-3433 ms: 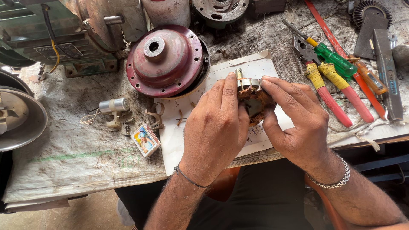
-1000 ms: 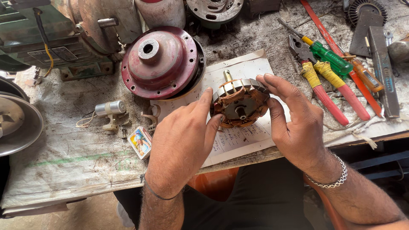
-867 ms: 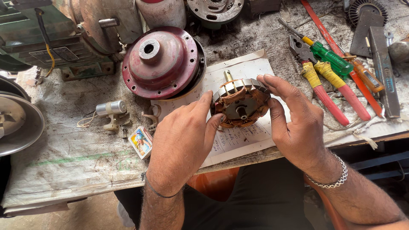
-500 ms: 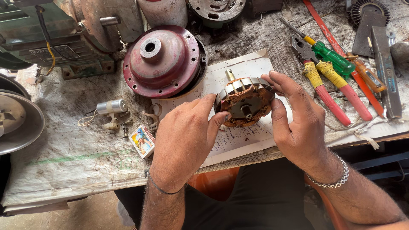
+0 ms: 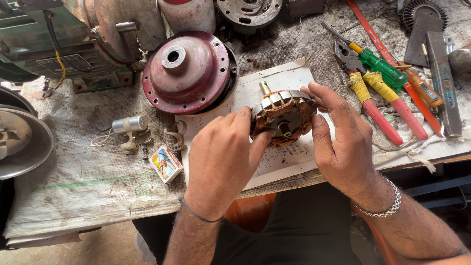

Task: The person holds a motor rotor with copper windings and a shaft and works it into the motor stator housing on the bench, pressing and rotating the laminated armature segments by hand to seat the parts together, turning the assembly over to fit it from different sides.

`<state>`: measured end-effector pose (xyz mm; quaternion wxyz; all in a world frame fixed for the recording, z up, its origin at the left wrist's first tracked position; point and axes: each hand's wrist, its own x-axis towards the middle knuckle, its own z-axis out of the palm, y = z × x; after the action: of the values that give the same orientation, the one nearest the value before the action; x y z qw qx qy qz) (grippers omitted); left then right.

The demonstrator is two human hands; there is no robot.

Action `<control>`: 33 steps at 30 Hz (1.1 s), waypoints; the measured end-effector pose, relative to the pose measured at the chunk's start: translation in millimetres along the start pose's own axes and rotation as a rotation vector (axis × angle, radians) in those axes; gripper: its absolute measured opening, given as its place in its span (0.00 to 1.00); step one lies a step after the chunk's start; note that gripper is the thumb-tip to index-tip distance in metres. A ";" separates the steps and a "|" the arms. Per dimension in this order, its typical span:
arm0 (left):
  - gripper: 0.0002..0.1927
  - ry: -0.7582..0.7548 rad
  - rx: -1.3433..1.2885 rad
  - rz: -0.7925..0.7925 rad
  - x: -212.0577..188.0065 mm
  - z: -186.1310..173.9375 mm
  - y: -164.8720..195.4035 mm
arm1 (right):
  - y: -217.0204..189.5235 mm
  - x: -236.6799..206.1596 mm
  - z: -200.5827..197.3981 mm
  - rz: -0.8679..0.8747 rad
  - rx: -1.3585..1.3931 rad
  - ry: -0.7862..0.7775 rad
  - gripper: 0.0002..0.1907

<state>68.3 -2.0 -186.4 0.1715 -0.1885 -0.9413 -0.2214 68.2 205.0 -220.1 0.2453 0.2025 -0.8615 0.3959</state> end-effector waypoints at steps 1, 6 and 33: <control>0.20 0.019 0.013 0.003 0.5 1.4 1.2 | 0.0 0.0 0.0 0.005 0.001 -0.001 0.22; 0.16 0.025 0.018 0.017 1.6 2.5 2.3 | 0.4 -0.4 0.2 0.007 -0.002 0.003 0.22; 0.18 0.110 0.050 0.037 4.1 1.2 4.2 | 0.1 -0.1 0.1 -0.011 -0.002 0.001 0.22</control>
<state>66.2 3.2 -184.3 0.2318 -0.1890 -0.9320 -0.2048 68.2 205.1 -220.3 0.2479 0.2066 -0.8607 0.3937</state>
